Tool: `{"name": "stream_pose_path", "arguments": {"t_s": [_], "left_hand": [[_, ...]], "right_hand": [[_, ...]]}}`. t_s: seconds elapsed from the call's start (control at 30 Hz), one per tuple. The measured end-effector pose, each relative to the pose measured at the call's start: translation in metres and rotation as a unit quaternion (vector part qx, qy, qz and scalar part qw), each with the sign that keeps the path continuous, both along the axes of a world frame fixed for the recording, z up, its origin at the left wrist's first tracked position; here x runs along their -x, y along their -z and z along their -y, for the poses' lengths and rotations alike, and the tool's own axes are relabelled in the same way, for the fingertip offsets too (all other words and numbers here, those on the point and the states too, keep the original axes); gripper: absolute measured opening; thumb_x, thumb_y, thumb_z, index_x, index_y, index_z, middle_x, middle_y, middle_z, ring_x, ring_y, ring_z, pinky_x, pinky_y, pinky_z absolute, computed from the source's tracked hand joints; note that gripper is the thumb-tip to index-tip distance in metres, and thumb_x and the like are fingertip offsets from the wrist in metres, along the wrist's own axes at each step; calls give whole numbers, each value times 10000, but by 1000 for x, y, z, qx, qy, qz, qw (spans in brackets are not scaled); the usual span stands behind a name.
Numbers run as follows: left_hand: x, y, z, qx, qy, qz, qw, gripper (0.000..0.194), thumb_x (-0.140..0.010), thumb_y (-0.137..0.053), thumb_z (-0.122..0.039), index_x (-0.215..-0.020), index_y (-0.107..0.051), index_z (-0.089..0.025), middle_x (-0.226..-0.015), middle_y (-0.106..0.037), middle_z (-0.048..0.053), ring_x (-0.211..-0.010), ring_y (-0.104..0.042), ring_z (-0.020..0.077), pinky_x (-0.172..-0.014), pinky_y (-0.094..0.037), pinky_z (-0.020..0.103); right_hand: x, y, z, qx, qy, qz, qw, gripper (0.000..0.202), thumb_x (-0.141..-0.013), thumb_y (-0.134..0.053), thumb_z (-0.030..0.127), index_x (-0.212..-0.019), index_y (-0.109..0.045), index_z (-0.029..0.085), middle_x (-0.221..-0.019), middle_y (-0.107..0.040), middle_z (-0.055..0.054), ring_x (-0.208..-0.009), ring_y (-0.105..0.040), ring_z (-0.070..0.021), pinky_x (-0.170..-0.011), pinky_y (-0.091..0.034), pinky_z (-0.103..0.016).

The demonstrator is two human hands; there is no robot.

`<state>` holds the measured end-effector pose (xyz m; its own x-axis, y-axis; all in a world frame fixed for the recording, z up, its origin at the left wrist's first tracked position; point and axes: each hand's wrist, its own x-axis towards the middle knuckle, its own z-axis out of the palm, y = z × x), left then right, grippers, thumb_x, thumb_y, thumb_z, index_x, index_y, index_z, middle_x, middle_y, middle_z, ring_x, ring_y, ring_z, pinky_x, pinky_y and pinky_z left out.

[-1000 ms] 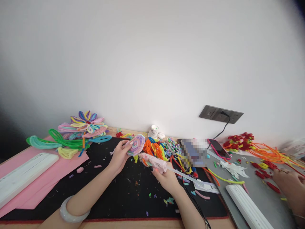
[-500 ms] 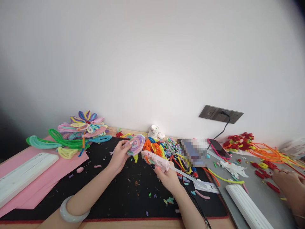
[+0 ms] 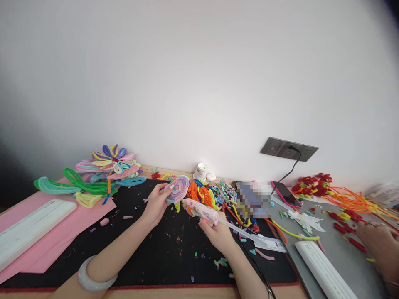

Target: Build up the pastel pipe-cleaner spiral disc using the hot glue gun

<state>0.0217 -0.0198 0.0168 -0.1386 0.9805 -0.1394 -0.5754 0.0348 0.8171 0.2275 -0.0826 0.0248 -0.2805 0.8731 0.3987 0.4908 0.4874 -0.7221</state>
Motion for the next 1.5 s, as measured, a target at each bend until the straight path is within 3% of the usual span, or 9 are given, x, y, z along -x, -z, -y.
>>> {"name": "stream_pose_path", "arguments": {"t_s": [0.13, 0.37, 0.57, 0.73, 1.0, 1.2, 1.3, 1.37, 1.5], "left_hand": [[-1, 1, -1, 1, -2, 0, 1000, 398, -581, -859, -283, -848, -588, -167, -724, -690, -15, -656, -658, 144, -603, -506, 249], [0, 2, -1, 2, -7, 4, 1000, 394, -580, -861, -270, -844, -588, -163, -713, -684, -15, -634, -654, 138, -584, -515, 244], [4, 2, -6, -3, -36, 22, 999, 295, -654, -817, -209, -823, -577, -178, -773, -690, -1, -659, -663, 130, -592, -533, 234], [10, 3, -12, -3, -87, 29, 996, 201, -758, -736, -147, -836, -556, -191, -794, -670, -2, -722, -667, 127, -663, -547, 247], [13, 5, -17, -7, -106, 36, 994, 196, -787, -725, -124, -840, -545, -183, -840, -671, 22, -768, -677, 138, -700, -557, 274], [11, 8, -16, -5, -87, 38, 995, 185, -795, -717, -105, -841, -556, -182, -829, -678, 20, -723, -676, 113, -653, -563, 225], [10, 9, -14, -8, -65, 40, 997, 208, -771, -745, -123, -850, -564, -186, -827, -691, 18, -716, -680, 116, -648, -568, 223], [8, 9, -12, -9, -47, 40, 998, 223, -751, -764, -131, -848, -571, -185, -821, -699, 18, -708, -682, 118, -644, -568, 221], [4, 7, -8, -9, -6, 38, 999, 281, -685, -818, -171, -848, -589, -177, -771, -704, 12, -654, -669, 123, -596, -558, 219]], "right_hand": [[2, 0, 0, 9, -22, 6, 1000, 331, -840, -557, 181, -1137, -692, 236, -1015, -740, -56, -898, -692, -235, -825, -549, -335], [4, 1, 2, 3, -25, 29, 999, 263, -846, -539, 208, -1050, -705, 211, -921, -730, -58, -831, -676, -220, -750, -549, -306], [-5, -1, 1, -33, 56, 11, 998, 140, -831, -531, 264, -820, -658, 206, -716, -648, -37, -621, -599, -200, -594, -490, -303], [-8, -8, -3, -8, 108, 30, 994, 67, -796, -562, 214, -816, -625, 208, -701, -652, -18, -611, -602, -189, -575, -457, -283], [-5, 5, -6, 66, -7, 190, 980, 420, -664, -765, 195, -1072, -669, 218, -1018, -716, -52, -885, -656, -244, -769, -473, -303], [-20, -6, -12, 91, -34, 145, 985, 486, -654, -791, 197, -1125, -670, 219, -1117, -665, -66, -1051, -591, -251, -896, -456, -335], [-39, -22, -26, 84, 59, 114, 988, 99, -801, -612, 163, -820, -701, 203, -960, -705, -30, -913, -638, -194, -815, -465, -275], [-55, -32, -43, 87, 169, 141, 972, 198, -858, -526, 170, -729, -677, 178, -869, -715, -31, -851, -647, -181, -782, -460, -261], [-84, -42, -94, 121, 267, 191, 937, 183, -861, -540, 143, -770, -699, 134, -799, -714, -73, -810, -643, -198, -760, -464, -290]]}}
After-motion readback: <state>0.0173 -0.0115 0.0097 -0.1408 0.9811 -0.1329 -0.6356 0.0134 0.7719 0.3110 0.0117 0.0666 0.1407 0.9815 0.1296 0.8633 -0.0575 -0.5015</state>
